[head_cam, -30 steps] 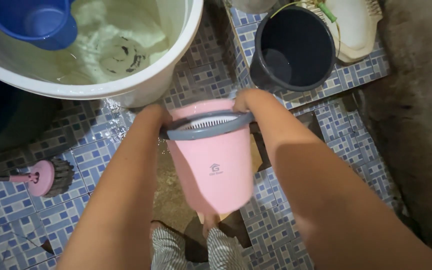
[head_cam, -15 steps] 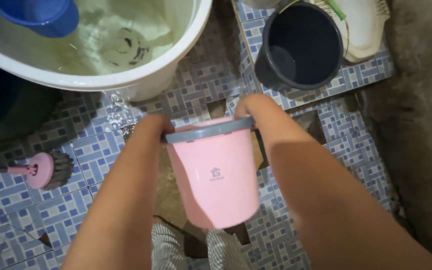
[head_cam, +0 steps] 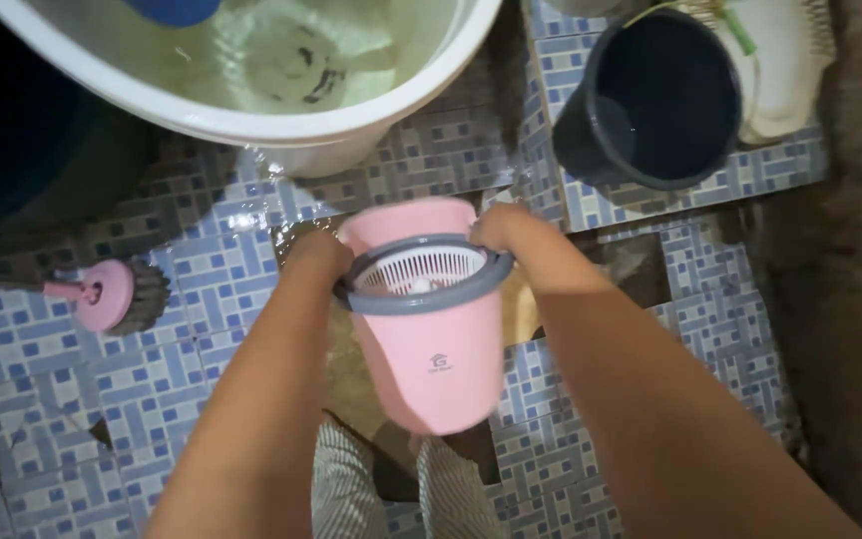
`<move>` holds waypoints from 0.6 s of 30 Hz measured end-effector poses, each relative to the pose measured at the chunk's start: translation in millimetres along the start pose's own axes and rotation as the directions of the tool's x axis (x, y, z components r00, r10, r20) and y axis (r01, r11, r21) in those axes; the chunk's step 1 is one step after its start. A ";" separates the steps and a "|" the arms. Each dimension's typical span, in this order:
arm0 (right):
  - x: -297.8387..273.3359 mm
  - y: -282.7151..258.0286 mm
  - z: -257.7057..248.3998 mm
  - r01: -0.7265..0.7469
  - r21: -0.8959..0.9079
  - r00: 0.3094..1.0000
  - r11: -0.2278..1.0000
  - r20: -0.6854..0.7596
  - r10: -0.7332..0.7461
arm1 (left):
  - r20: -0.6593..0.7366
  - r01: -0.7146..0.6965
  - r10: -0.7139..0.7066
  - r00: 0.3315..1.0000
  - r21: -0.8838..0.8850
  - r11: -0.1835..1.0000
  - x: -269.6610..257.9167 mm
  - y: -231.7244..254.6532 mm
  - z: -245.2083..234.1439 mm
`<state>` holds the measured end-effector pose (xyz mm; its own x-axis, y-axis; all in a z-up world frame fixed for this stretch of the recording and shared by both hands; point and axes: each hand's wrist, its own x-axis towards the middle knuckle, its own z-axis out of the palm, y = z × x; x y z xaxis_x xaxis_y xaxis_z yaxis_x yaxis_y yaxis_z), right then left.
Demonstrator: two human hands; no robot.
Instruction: Preparing a mop and bucket for cleaning, then rinsing the mop in a bathroom wash area.
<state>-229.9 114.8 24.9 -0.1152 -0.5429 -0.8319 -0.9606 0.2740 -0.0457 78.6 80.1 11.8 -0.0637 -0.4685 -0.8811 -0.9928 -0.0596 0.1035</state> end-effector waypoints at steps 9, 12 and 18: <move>-22.9 -116.2 77.7 0.184 0.177 0.971 0.967 -0.188 -0.150 | -0.130 0.120 -0.211 0.969 -0.499 0.858 -12.0 -126.4 113.9; -25.0 -163.3 85.5 0.233 0.190 0.955 0.954 -0.229 -0.188 | -0.097 0.193 -0.325 0.941 -0.635 0.748 3.5 -170.1 155.2; 77.4 -224.0 144.5 0.519 0.091 0.796 0.850 -0.414 -0.442 | -0.122 0.252 -0.535 0.836 -0.781 0.572 47.0 -234.8 198.5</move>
<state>12.9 126.1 -109.2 0.2279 -0.8819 -0.4128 -0.8534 0.0232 -0.5207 288.7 247.0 -145.6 0.4899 -0.4677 -0.7357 -0.5051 -0.8401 0.1978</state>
